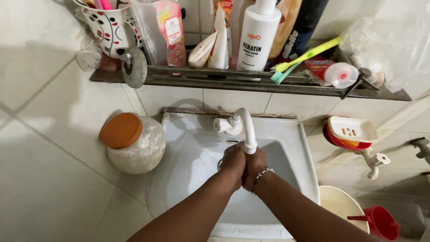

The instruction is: The person empties a plastic bag containing a white container and soap, rinses the items in a sink, and wipes down a large white jar with a cloth.

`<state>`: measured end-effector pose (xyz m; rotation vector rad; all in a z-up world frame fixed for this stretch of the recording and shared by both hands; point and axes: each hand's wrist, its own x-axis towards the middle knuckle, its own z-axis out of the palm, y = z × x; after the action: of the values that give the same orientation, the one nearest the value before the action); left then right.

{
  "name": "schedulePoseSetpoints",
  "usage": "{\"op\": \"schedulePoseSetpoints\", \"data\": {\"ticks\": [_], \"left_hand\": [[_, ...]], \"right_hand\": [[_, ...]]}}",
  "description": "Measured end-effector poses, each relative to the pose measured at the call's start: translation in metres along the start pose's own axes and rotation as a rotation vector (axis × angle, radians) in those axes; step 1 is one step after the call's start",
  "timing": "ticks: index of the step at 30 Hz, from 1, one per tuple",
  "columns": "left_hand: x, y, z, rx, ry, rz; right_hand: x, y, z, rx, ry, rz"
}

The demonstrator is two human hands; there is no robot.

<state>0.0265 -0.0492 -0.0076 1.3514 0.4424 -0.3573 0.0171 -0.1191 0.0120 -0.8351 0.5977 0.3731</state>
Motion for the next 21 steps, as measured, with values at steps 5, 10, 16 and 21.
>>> {"op": "schedulePoseSetpoints", "data": {"ticks": [5,10,16,21], "left_hand": [[0.014,-0.008,-0.003,0.389,-0.031,0.187],[-0.011,-0.002,-0.006,0.932,-0.063,0.466],[-0.031,0.005,0.003,0.321,-0.030,0.251],[-0.024,0.006,0.004,-0.171,-0.014,-0.010]], "right_hand": [[-0.036,-0.023,0.012,-0.272,-0.034,0.160],[-0.027,-0.031,0.009,-0.401,-0.096,0.169],[0.010,-0.024,-0.013,-0.052,-0.061,0.139],[0.053,-0.004,-0.036,-0.025,-0.234,0.027]]}}
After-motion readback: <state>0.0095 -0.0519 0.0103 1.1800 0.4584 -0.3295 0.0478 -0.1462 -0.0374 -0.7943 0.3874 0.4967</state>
